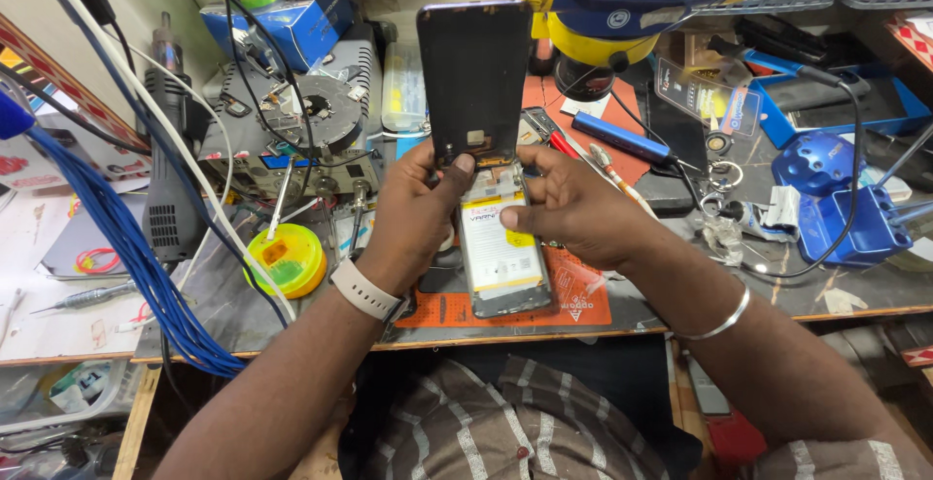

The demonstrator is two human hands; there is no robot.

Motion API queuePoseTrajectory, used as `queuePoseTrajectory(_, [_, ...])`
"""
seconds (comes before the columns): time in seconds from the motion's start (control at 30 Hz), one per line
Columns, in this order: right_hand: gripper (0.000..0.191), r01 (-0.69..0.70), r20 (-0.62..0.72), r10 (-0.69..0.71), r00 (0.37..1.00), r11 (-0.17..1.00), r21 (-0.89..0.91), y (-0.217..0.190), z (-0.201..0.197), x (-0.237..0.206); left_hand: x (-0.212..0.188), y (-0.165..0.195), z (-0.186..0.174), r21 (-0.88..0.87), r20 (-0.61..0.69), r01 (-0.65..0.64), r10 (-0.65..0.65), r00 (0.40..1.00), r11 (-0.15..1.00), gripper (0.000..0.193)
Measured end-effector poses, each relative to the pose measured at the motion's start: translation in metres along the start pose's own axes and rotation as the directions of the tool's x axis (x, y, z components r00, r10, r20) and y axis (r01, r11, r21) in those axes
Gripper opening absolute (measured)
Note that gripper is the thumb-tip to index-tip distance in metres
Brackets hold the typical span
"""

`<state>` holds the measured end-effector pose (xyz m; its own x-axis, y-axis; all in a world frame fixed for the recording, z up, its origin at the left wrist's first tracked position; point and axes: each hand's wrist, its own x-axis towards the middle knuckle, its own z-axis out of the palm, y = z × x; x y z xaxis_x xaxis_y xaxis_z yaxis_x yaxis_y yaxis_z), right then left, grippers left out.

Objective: The person pries open the back cover of a smartphone at a cluttered repair workbench, then uses tweezers to work on the exposed internal components, at one point applying heat with a heat gun to the device. They continue manipulating the opened phone with tweezers throughout the clip.

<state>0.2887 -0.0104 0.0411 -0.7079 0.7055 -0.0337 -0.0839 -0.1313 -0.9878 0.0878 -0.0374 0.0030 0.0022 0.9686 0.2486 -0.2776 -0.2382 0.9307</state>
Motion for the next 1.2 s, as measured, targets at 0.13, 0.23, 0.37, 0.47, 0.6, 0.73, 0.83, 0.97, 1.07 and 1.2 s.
queuePoseTrajectory(0.13, [0.050, -0.060, -0.023, 0.061, 0.998, 0.997, 0.047, 0.006, -0.011, 0.000, -0.006, 0.004, 0.001, 0.033, -0.034, -0.018, 0.019, 0.999, 0.999, 0.022])
queuePoseTrajectory(0.23, [0.045, -0.097, -0.055, 0.106, 0.993, 0.985, 0.145, 0.011, -0.014, -0.002, -0.010, 0.008, 0.006, 0.334, 0.005, -0.306, 0.323, 0.946, 0.892, 0.019])
queuePoseTrajectory(0.37, [0.046, -0.041, 0.027, 0.036, 0.999, 0.974, 0.223, 0.015, -0.017, -0.007, -0.016, 0.014, 0.014, 0.378, 0.032, -0.372, 0.390, 0.920, 0.848, 0.020])
queuePoseTrajectory(0.47, [0.052, 0.057, 0.092, -0.083, 0.992, 0.966, 0.251, 0.014, -0.020, -0.014, -0.020, 0.021, 0.018, 0.479, 0.097, -0.440, 0.453, 0.886, 0.759, 0.025])
queuePoseTrajectory(0.6, [0.052, 0.121, 0.159, -0.173, 0.972, 0.948, 0.293, 0.010, -0.021, -0.019, -0.023, 0.030, 0.020, 0.539, 0.144, -0.487, 0.495, 0.857, 0.687, 0.038])
queuePoseTrajectory(0.73, [0.052, 0.106, 0.141, -0.155, 0.978, 0.946, 0.306, 0.004, -0.019, -0.022, -0.026, 0.035, 0.020, 0.556, 0.165, -0.507, 0.511, 0.844, 0.658, 0.044])
queuePoseTrajectory(0.83, [0.052, 0.098, 0.126, -0.148, 0.981, 0.937, 0.336, 0.002, -0.019, -0.024, -0.023, 0.034, 0.022, 0.485, 0.122, -0.482, 0.489, 0.864, 0.730, 0.034])
queuePoseTrajectory(0.97, [0.050, 0.046, 0.096, -0.090, 0.991, 0.920, 0.388, 0.005, -0.025, -0.025, -0.021, 0.031, 0.021, 0.523, 0.060, -0.380, 0.411, 0.910, 0.763, 0.034])
queuePoseTrajectory(1.07, [0.050, 0.026, 0.125, -0.093, 0.988, 0.889, 0.456, 0.009, -0.031, -0.022, -0.021, 0.030, 0.021, 0.512, 0.082, -0.420, 0.444, 0.892, 0.749, 0.036])
queuePoseTrajectory(1.2, [0.052, -0.009, 0.084, -0.038, 0.996, 0.868, 0.497, 0.011, -0.034, -0.018, -0.020, 0.030, 0.021, 0.493, 0.108, -0.442, 0.452, 0.885, 0.749, 0.038])
